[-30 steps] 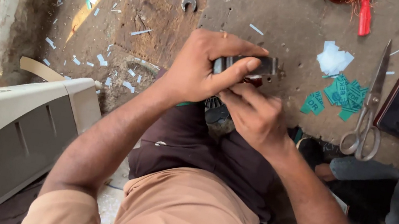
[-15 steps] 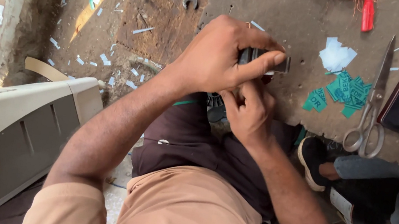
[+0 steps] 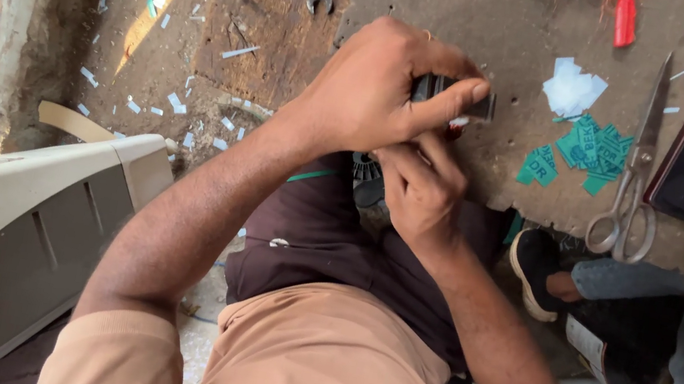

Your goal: Assembling or repairing an electric motor stator by inserting insulation strips and copper wire coils into the slots.

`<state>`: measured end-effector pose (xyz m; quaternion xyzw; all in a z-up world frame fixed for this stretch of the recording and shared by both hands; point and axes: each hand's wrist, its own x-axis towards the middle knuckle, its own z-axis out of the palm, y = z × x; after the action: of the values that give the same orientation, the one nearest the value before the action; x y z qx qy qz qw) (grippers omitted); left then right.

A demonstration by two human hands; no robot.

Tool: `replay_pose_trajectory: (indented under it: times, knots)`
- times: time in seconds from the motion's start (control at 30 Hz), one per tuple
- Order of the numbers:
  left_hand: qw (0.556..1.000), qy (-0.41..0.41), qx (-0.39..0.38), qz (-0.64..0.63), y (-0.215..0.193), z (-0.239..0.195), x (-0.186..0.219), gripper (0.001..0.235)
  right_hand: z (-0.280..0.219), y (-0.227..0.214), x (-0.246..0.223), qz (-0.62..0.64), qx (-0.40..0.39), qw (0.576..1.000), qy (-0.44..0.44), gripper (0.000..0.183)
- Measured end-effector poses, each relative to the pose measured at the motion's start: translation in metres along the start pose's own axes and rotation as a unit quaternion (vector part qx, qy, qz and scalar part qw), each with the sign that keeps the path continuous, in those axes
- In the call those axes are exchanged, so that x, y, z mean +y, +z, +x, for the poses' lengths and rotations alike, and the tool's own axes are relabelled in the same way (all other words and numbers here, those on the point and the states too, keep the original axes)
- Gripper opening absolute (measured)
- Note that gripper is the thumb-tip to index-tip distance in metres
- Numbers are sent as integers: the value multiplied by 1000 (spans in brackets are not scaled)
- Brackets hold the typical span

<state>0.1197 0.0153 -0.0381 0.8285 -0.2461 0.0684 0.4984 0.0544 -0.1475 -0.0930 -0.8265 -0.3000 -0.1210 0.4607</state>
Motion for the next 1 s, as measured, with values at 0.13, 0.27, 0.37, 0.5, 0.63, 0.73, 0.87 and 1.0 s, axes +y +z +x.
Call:
replay_pose_trajectory:
  times: [0.13, 0.27, 0.37, 0.5, 0.63, 0.73, 0.87, 1.0]
  knots:
    - [1000, 8, 13, -19, 2, 2, -5, 32, 7, -15, -5, -1, -16, 1000, -17, 21]
    - [999, 8, 14, 30, 7, 3, 2, 31, -3, -10, 10, -46, 19, 996, -80, 19]
    - [999, -10, 15, 31, 6, 7, 2, 32, 5, -14, 5, -56, 22, 993, -105, 19]
    - [998, -28, 49, 32, 10, 3, 2, 33, -13, 10, 19, -62, 48, 992, -94, 15]
    - [998, -25, 53, 9, 8, 3, -1, 34, -4, -4, 6, -63, 34, 994, -87, 15]
    - [997, -58, 53, -24, 8, 5, 5, 34, -1, -13, -11, -64, 37, 996, -55, 22]
    - [992, -115, 53, -2, 9, 5, 19, 40, -20, -12, -13, -73, 44, 996, -19, 33]
    - [946, -205, 11, -249, 8, -7, 31, 71, -14, -24, -20, 54, 38, 988, 139, 39]
